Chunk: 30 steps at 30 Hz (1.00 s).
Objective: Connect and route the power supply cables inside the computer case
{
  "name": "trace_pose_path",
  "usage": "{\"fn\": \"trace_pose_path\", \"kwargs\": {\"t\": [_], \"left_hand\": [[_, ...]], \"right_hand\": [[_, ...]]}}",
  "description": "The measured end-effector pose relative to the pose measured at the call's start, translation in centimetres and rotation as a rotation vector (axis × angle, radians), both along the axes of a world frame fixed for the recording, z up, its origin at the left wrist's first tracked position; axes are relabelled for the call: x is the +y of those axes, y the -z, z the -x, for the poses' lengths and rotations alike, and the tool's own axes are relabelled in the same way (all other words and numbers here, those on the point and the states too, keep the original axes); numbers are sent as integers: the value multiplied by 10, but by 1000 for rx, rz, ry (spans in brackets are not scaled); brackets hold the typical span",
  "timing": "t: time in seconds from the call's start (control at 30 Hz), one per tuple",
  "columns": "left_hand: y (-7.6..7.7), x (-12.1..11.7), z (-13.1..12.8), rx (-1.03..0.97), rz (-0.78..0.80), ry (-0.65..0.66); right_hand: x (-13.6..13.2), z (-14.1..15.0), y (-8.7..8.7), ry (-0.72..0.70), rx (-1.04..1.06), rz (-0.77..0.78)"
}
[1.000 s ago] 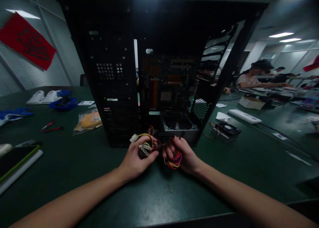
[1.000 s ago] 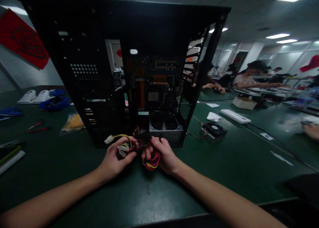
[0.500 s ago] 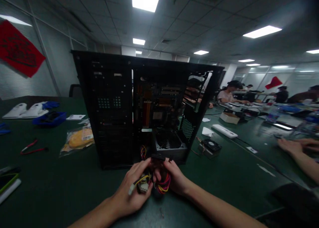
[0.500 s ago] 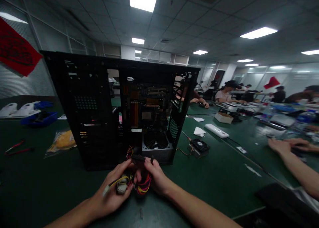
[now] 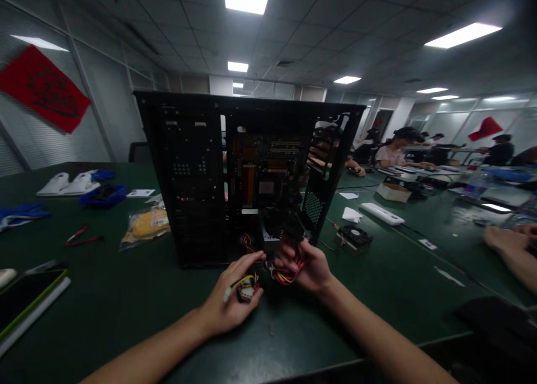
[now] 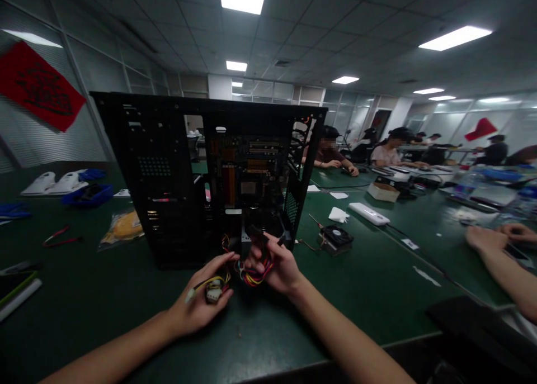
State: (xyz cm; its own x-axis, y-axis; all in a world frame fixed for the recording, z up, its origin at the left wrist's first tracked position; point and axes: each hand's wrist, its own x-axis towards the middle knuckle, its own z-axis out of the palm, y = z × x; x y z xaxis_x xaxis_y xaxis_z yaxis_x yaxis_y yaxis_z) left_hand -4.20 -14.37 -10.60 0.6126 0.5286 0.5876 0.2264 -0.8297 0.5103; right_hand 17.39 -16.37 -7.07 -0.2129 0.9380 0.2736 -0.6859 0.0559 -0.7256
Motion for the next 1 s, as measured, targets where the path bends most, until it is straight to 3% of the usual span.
{"fn": "trace_pose_path", "kwargs": {"t": [0.13, 0.37, 0.6, 0.87, 1.0], "left_hand": [[-1, -1, -2, -10, -21, 20], [-3, -4, -3, -34, 0, -19], [-11, -8, -7, -3, -8, -14], [-6, -8, -4, -36, -65, -48], [-6, -8, -3, -9, 1, -19]], "right_hand": [[-9, -3, -13, -26, 50, -37], [-13, 2, -8, -163, 128, -18], [-16, 1, -10, -86, 108, -33], [-13, 0, 1, -165, -229, -126], [-14, 3, -1, 91, -571, -279]]}}
